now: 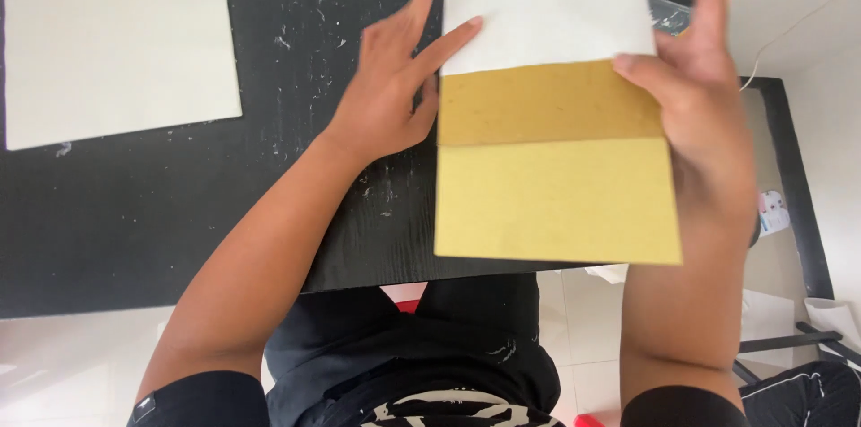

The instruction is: The person applies white glue to a yellow cardboard piece using a wooden stick, then places a white paper sheet on top and smooths it down. They repeat the process by applying more glue to the paper and pressing it onto the cardboard.

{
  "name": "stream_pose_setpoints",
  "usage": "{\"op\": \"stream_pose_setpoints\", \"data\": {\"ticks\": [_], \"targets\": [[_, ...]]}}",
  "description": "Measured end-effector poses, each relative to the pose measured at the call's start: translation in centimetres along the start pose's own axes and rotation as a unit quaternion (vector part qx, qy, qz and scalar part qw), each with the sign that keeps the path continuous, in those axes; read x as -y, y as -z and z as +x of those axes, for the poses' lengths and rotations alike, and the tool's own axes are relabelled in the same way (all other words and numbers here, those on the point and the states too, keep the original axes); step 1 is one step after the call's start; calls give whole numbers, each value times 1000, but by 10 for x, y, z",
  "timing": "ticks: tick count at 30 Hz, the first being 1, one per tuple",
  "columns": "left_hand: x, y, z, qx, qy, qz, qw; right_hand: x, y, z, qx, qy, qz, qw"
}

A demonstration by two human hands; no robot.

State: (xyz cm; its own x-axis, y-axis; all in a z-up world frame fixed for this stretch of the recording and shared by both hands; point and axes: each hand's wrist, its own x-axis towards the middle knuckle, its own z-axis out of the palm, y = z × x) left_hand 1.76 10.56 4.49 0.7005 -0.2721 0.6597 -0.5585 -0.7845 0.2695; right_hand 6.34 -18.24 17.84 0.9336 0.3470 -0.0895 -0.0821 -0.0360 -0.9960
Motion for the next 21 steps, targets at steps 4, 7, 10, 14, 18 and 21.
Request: {"op": "stream_pose_setpoints", "data": {"ticks": [4,7,10,14,18,21], "targets": [[-6,0,1,-74,60,-94,991,3,-33,22,51,30,-19,998],[3,-4,-1,-172,71,-283,941,-7,-48,36,48,51,215,974],[18,-9,-2,-299,252,-462,796,-55,-28,82,-95,306,-64,945],[-3,16,15,-245,396,-493,735,-75,-39,93,-79,356,-133,921],[-4,9,14,-213,361,-577,701,-90,-40,104,-8,223,67,972],[-1,7,10,-217,385,-531,723,-89,-34,104,-50,86,138,985]]}}
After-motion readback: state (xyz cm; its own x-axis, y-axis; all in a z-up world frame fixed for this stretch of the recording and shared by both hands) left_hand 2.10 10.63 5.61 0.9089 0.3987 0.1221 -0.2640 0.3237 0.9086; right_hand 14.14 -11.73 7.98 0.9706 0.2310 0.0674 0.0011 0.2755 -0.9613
